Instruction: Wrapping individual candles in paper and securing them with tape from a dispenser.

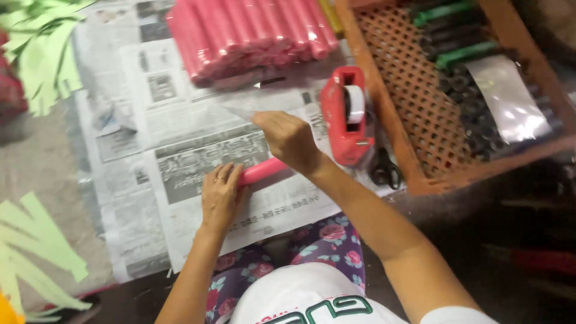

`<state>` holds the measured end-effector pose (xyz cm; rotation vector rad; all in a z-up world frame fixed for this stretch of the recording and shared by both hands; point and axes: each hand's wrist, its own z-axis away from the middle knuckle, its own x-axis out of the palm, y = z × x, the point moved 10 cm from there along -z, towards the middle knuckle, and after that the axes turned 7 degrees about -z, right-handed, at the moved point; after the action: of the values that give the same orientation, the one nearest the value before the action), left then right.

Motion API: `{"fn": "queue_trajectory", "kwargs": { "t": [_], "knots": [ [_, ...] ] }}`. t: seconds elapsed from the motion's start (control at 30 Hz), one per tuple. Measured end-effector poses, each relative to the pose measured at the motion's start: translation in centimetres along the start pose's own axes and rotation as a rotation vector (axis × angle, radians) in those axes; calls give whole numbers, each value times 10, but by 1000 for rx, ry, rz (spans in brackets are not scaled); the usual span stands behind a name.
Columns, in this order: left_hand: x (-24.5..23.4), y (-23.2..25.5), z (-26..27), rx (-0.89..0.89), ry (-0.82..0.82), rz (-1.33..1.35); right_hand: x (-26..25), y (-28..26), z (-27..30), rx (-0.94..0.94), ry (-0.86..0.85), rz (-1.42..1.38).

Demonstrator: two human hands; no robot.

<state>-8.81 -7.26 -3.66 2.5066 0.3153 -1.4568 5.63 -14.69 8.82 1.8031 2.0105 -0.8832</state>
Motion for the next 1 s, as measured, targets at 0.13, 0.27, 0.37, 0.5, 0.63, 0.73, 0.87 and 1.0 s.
{"fn": "queue_trajectory", "kwargs": {
  "t": [0.13,0.27,0.37,0.5,0.63,0.73,0.87,1.0],
  "knots": [
    [14,-15,26,-36,-14,20,62,8,56,-88,-80,23],
    [11,-15,32,-67,-29,45,102,23,90,-54,-386,9],
    [15,-15,36,-73,-19,63,100,19,92,33,-479,-29],
    [7,-18,31,-70,-3,112,88,-1,108,45,-367,-152],
    [4,-19,30,-79,-28,143,96,-15,120,39,-565,-143],
    [2,-28,29,-110,-71,207,95,-17,121,10,-533,-50],
    [22,-61,42,-269,-90,251,59,-30,127,25,-513,-146],
    [24,-61,20,-252,26,200,-5,-25,137,119,-489,-261]
  ]
}}
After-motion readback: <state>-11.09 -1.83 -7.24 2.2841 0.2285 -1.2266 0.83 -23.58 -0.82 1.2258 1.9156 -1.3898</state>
